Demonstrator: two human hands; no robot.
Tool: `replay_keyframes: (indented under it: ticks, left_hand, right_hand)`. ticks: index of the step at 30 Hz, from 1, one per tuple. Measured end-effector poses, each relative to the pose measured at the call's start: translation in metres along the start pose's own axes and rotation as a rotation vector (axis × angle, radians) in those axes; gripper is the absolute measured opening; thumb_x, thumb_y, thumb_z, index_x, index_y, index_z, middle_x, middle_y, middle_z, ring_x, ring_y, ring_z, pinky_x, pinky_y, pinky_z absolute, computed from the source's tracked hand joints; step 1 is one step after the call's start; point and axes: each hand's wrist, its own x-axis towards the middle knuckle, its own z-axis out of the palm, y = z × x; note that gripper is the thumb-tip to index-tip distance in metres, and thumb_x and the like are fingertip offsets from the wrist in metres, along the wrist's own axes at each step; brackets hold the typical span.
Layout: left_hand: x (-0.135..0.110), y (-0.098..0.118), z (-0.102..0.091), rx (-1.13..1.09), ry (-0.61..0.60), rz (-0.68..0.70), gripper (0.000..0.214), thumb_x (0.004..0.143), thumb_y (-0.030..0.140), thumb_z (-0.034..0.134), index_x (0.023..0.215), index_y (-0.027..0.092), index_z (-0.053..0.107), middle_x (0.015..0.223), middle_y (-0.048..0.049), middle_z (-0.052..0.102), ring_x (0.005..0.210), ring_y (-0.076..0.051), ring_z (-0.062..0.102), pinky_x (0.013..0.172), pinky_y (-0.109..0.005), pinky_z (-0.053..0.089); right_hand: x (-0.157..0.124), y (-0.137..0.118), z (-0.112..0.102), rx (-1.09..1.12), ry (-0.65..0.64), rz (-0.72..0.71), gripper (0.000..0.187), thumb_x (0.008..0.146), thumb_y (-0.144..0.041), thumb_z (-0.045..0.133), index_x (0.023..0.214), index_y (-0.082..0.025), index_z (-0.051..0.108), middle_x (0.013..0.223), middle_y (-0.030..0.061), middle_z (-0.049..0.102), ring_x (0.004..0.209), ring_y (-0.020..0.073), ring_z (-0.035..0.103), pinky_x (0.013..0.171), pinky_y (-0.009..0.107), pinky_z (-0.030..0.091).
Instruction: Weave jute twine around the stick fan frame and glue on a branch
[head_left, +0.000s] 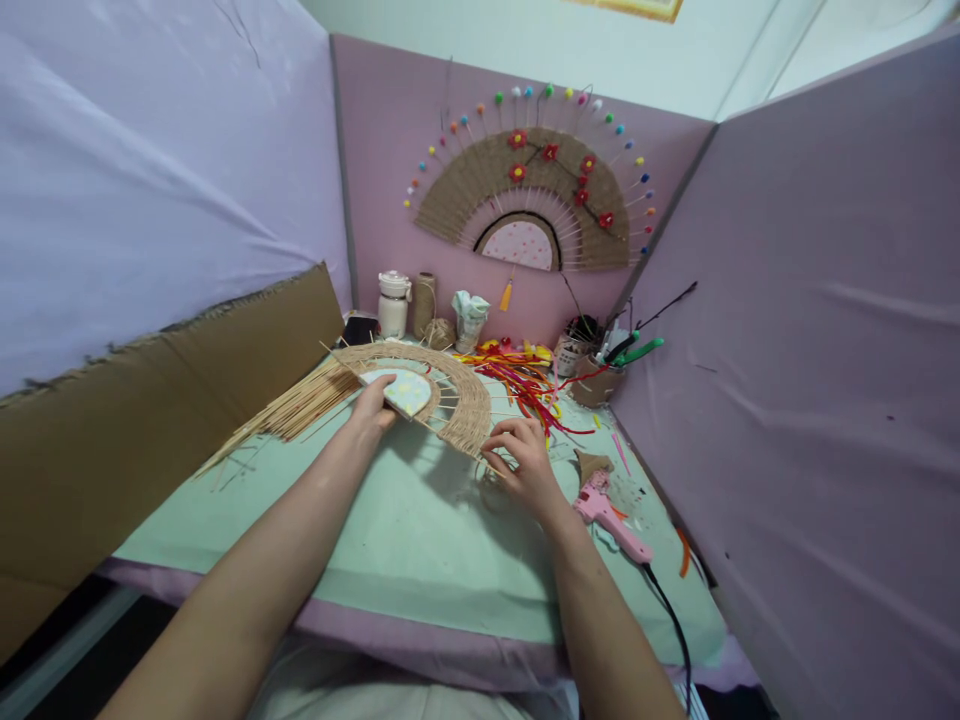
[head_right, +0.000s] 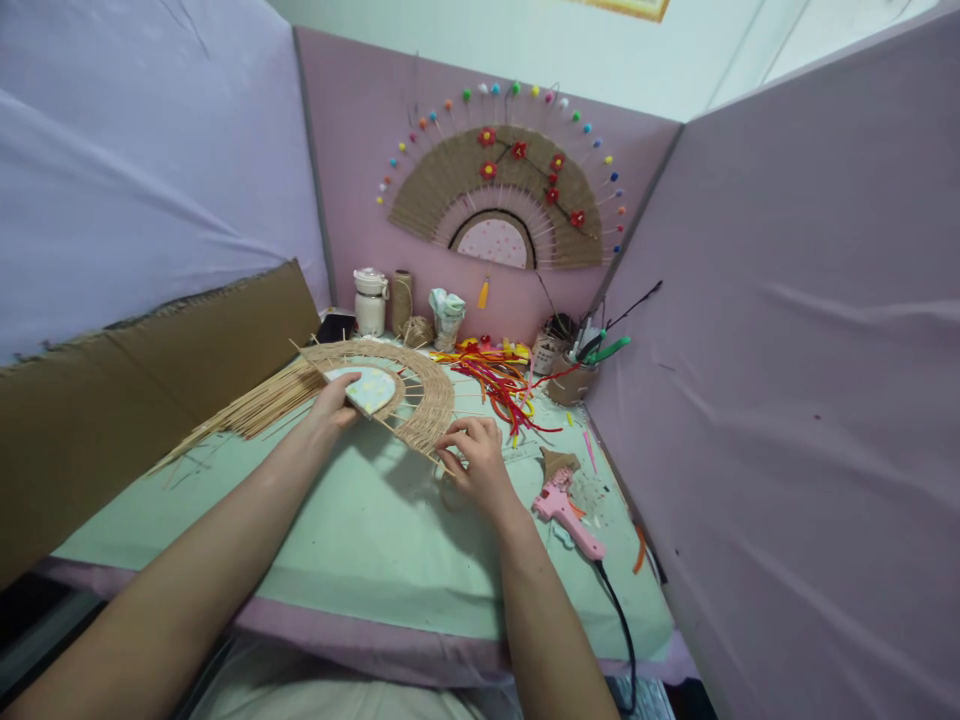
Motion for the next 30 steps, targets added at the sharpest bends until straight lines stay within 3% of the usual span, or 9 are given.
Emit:
replay_keyframes:
  ticks: [13, 25, 30]
  left_hand:
    - [0.0, -0.004, -0.002, -0.021, -0.004, -0.036, 0.039, 0.079, 0.006, 0.051, 0.117, 0.012, 0.059, 0.094, -0.0151, 0.072, 0.079, -0.026, 0.071, 0.073, -0.039, 0.058]
    - [-0.007, 0.002, 0.0, -0.036, -0.034, 0.024, 0.033, 0.082, 0.007, 0.05, 0.114, 0.011, 0.061, 0.081, -0.0104, 0.073, 0.067, -0.019, 0.069, 0.073, -0.033, 0.057]
    - [-0.01, 0.004, 0.002, -0.06, -0.054, 0.044, 0.034, 0.082, 0.007, 0.051, 0.114, 0.012, 0.062, 0.081, -0.0093, 0.073, 0.067, -0.018, 0.069, 0.073, -0.03, 0.057]
  right_hand:
    - [0.001, -0.008, 0.003, 0.004, 0.104, -0.002, 0.009, 0.08, -0.029, 0.065, 0.087, -0.023, 0.064, 0.096, 0.0054, 0.058, 0.096, 0.0223, 0.048, 0.088, 0.04, 0.035]
    - [-0.004, -0.009, 0.007, -0.057, 0.238, 0.047, 0.003, 0.081, -0.024, 0.062, 0.083, -0.025, 0.065, 0.099, 0.0062, 0.055, 0.1, 0.0246, 0.044, 0.088, 0.042, 0.033]
    - [-0.006, -0.011, 0.004, -0.093, 0.311, 0.019, 0.003, 0.081, -0.025, 0.063, 0.083, -0.024, 0.065, 0.089, 0.0059, 0.057, 0.091, 0.0231, 0.047, 0.085, 0.041, 0.035]
